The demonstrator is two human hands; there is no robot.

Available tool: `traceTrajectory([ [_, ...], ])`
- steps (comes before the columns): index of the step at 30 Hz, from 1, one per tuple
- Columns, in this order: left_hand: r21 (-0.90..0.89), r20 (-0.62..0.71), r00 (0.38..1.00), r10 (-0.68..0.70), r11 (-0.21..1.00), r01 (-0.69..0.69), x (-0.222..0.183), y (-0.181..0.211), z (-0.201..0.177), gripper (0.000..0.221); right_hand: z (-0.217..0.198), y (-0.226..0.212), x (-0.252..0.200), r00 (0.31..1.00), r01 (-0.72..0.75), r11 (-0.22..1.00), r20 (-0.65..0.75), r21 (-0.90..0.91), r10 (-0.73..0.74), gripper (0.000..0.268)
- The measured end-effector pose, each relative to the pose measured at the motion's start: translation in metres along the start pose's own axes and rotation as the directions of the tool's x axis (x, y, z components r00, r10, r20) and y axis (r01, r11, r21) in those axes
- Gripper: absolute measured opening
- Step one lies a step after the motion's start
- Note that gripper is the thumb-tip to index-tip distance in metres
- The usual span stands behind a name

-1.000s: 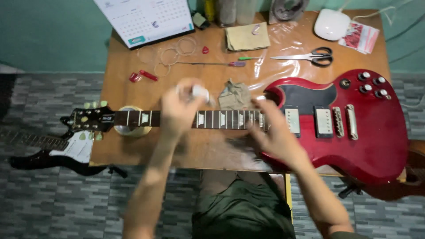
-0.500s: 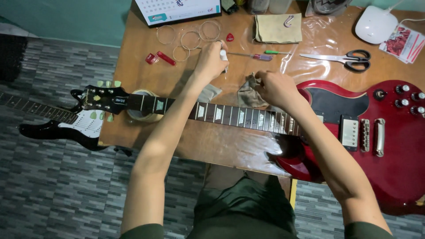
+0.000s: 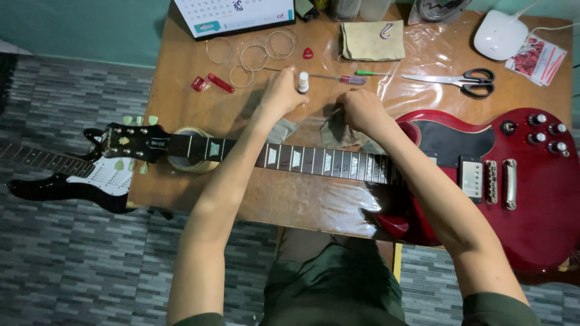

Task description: Cleaning the body and hardware of an electric guitar using a cloth and spray cleaner.

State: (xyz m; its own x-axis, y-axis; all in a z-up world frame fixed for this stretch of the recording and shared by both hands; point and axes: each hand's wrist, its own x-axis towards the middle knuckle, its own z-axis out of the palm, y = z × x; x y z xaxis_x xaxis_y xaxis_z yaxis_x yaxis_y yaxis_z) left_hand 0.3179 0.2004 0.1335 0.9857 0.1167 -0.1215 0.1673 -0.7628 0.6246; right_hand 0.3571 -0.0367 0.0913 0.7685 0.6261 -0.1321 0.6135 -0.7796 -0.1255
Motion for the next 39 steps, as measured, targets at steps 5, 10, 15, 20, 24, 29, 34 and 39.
traceTrajectory([
  [5, 0.132, 0.0, 0.994, -0.111, 0.985, 0.11, -0.079, 0.058, -0.035, 0.03, -0.074, -0.013, -0.038, 0.999, 0.004, 0.942, 0.034, 0.337, -0.016, 0.013],
  [10, -0.249, 0.095, 0.967, 0.237, 0.946, -0.207, -0.136, 0.108, -0.039, 0.086, -0.157, -0.049, -0.125, 0.986, 0.165, 0.585, -0.14, 0.794, -0.087, 0.028],
  [15, -0.913, 0.028, 0.831, 0.555, 0.352, -0.204, -0.164, 0.115, 0.004, 0.057, -0.156, -0.034, -0.213, 0.979, 0.166, 0.395, -0.2, 0.904, 0.047, 0.028],
  [20, -0.973, 0.122, 0.69, 0.713, 0.223, -0.058, -0.215, 0.14, 0.037, 0.075, -0.143, -0.049, -0.289, 0.976, 0.136, 0.326, -0.183, 0.935, 0.118, 0.038],
  [24, -0.897, 0.184, 0.759, 0.624, 0.422, -0.129, -0.255, 0.139, 0.069, 0.029, -0.116, -0.056, -0.345, 0.962, 0.016, 0.358, -0.112, 0.933, 0.247, 0.04],
  [29, -0.873, 0.237, 0.775, 0.586, 0.479, -0.095, -0.309, 0.118, 0.128, 0.015, -0.08, -0.087, -0.395, 0.945, -0.123, 0.344, 0.004, 0.931, 0.328, 0.043],
  [34, -0.824, 0.353, 0.836, 0.42, 0.562, 0.066, -0.316, 0.121, 0.151, 0.006, -0.051, -0.083, -0.409, 0.915, -0.177, 0.233, 0.072, 0.956, 0.398, 0.053],
  [39, -0.822, -0.047, 0.886, 0.462, 0.485, -0.297, -0.287, 0.156, 0.148, 0.027, -0.056, -0.056, -0.405, 0.691, -0.108, 0.74, -0.485, 0.664, 0.536, 0.028],
])
